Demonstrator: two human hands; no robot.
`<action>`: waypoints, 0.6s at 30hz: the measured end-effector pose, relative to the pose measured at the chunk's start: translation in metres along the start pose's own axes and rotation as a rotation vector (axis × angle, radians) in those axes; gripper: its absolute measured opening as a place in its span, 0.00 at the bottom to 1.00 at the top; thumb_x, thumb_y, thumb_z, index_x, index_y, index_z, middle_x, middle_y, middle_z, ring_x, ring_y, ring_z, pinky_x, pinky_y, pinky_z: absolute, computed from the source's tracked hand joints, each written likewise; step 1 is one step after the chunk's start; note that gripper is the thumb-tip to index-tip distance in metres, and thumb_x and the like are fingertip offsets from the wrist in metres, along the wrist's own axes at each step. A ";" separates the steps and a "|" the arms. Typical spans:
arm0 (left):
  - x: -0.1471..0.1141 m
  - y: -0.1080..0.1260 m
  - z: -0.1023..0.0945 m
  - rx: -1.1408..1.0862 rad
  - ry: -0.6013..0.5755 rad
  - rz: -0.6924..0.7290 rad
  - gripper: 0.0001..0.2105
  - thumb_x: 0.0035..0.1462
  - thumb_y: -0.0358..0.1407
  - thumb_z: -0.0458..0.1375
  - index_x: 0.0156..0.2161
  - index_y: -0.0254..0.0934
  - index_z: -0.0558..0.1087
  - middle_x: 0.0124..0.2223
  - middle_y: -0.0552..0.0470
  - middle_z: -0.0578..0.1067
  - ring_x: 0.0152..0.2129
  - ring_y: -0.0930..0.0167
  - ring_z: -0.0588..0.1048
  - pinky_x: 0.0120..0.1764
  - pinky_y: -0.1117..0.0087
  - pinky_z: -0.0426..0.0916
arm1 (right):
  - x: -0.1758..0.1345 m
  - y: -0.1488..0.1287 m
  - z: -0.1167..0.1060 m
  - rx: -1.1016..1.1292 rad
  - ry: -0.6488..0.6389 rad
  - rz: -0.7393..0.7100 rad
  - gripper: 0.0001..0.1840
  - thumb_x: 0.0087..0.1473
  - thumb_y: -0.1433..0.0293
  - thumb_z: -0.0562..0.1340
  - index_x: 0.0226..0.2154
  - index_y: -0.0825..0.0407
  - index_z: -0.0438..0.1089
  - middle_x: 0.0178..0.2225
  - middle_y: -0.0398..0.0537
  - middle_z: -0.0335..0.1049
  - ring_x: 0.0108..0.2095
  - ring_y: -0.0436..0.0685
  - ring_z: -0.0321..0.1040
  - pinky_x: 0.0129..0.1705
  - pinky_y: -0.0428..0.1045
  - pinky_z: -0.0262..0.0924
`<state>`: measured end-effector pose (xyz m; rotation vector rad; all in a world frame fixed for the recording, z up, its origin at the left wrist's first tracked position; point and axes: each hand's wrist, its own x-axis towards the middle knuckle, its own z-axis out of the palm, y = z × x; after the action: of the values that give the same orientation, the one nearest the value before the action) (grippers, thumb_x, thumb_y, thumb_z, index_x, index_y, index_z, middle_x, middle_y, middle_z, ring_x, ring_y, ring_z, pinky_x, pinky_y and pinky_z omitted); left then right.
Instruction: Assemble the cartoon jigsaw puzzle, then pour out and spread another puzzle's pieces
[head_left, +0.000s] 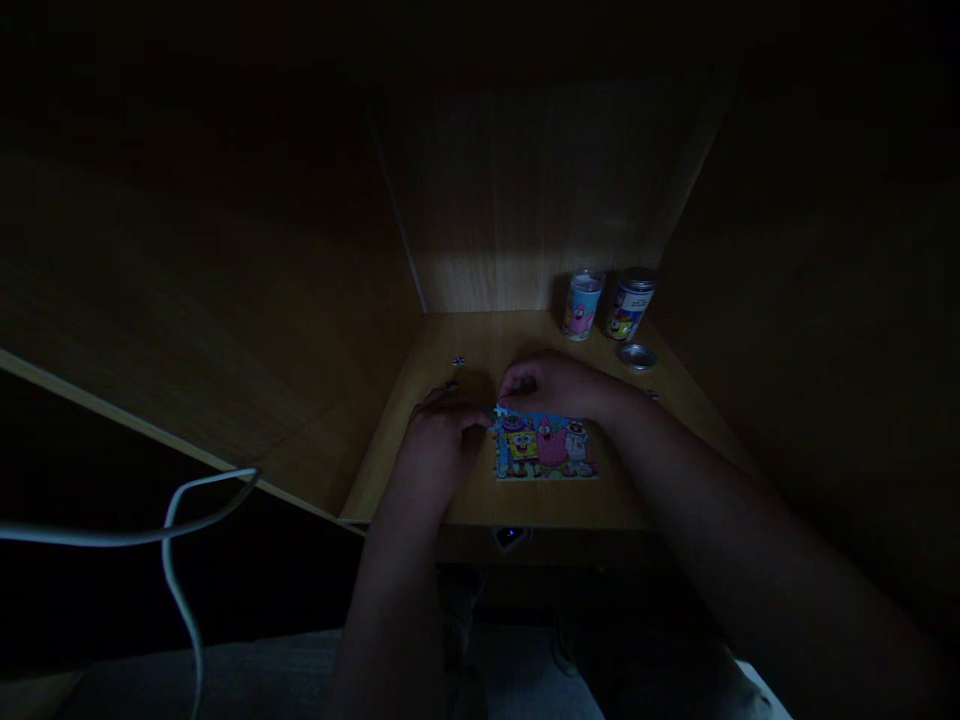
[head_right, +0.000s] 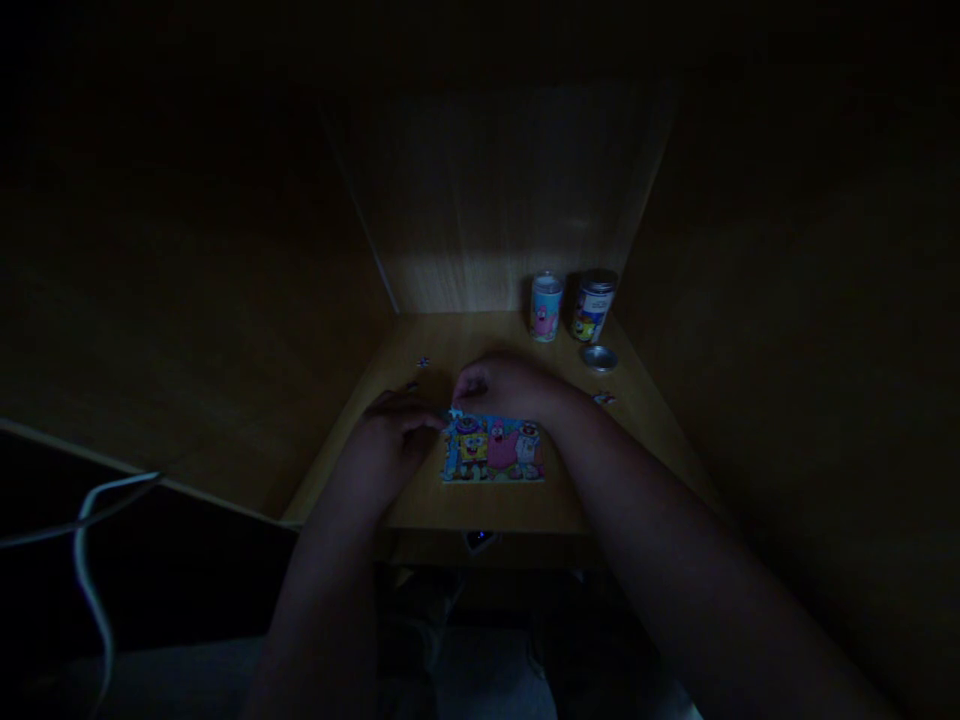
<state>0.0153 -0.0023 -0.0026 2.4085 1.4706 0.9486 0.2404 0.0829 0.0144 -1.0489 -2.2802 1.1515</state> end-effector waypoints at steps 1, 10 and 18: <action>0.000 0.000 0.000 0.004 -0.001 0.002 0.17 0.58 0.19 0.60 0.38 0.44 0.86 0.41 0.51 0.86 0.43 0.60 0.80 0.52 0.53 0.75 | 0.000 0.000 0.000 0.003 -0.006 -0.004 0.06 0.59 0.66 0.69 0.37 0.51 0.81 0.35 0.44 0.83 0.34 0.53 0.77 0.36 0.47 0.67; 0.002 0.005 -0.002 0.005 -0.017 -0.003 0.16 0.60 0.20 0.60 0.37 0.44 0.86 0.41 0.52 0.86 0.44 0.60 0.81 0.56 0.53 0.74 | 0.002 0.004 0.002 -0.086 0.007 -0.049 0.05 0.60 0.67 0.69 0.37 0.52 0.80 0.33 0.44 0.82 0.33 0.53 0.76 0.35 0.46 0.64; 0.002 0.007 -0.002 0.005 -0.014 -0.020 0.16 0.59 0.19 0.61 0.37 0.43 0.86 0.41 0.51 0.86 0.45 0.59 0.80 0.56 0.54 0.74 | 0.002 0.005 0.002 -0.216 0.016 -0.097 0.05 0.61 0.67 0.69 0.38 0.52 0.81 0.33 0.43 0.82 0.32 0.52 0.75 0.34 0.46 0.60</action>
<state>0.0199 -0.0044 0.0033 2.3945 1.4910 0.9232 0.2400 0.0856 0.0098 -1.0060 -2.4551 0.8717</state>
